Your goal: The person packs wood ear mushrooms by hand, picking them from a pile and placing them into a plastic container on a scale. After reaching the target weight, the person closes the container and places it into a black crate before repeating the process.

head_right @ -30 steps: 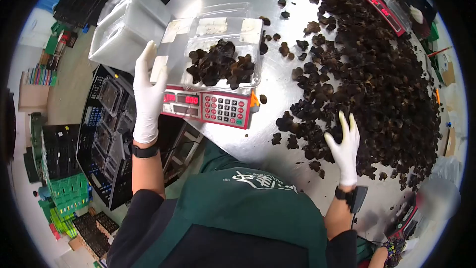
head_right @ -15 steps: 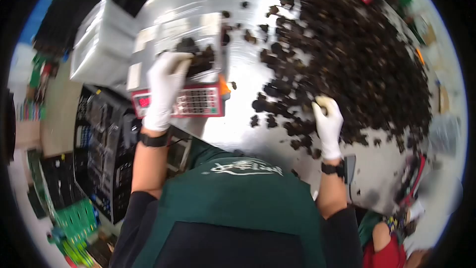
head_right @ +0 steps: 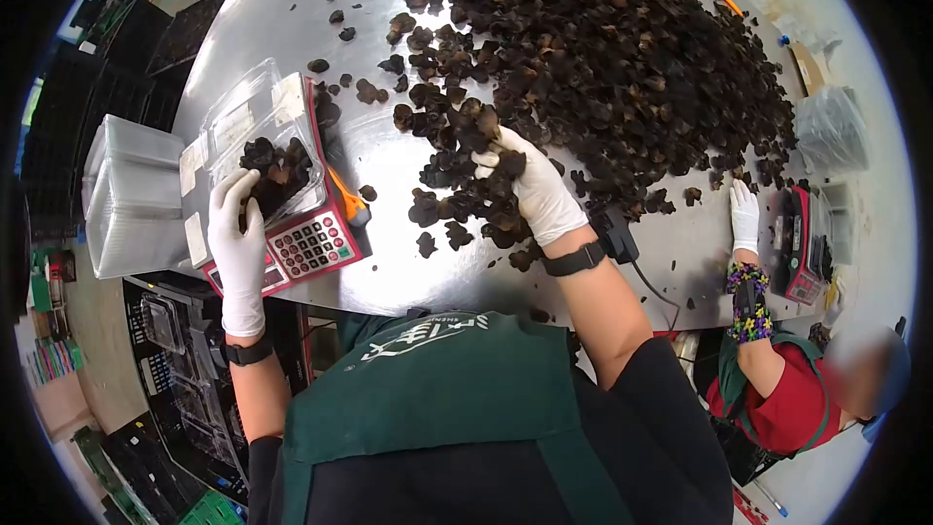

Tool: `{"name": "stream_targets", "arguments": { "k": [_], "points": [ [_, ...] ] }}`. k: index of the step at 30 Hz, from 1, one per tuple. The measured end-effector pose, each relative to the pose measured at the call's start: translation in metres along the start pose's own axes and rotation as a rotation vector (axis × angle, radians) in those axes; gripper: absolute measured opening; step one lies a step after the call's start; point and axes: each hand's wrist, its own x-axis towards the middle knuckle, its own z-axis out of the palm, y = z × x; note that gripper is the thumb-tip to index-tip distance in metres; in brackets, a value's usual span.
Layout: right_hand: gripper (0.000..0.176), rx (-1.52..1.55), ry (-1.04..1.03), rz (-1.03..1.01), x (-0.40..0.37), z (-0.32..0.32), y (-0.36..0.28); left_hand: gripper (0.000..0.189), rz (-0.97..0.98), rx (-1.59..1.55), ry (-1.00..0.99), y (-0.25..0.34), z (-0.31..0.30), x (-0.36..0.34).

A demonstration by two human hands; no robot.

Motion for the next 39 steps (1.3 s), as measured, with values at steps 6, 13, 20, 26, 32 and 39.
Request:
{"name": "stream_targets", "arguments": {
  "k": [6, 13, 20, 26, 32, 39],
  "points": [
    [0.021, 0.04, -0.127, 0.135, 0.057, 0.042, 0.019, 0.042, -0.047, -0.04, 0.057, 0.027, -0.005, -0.014],
    [0.029, -0.145, -0.133, 0.224, 0.12, 0.133, 0.055, 0.04, -0.108, -0.173, 0.168, 0.027, -0.014, -0.011],
    [0.021, -0.37, -0.091, 0.152, 0.156, 0.185, 0.101, 0.057, -0.167, -0.339, 0.151, 0.05, -0.002, 0.026],
    [0.016, -0.787, -0.314, 0.1, 0.187, 0.189, 0.119, 0.037, -0.103, -0.342, 0.211, 0.014, 0.008, 0.028],
    [0.026, -1.371, -0.346, -0.123, 0.201, 0.178, 0.127, 0.026, -0.503, -0.601, -0.053, 0.0, -0.004, 0.018],
    [0.026, -1.848, -0.737, -0.583, 0.201, 0.168, 0.117, 0.026, -0.696, -0.914, -0.024, -0.008, -0.014, 0.011]
  ]
}}
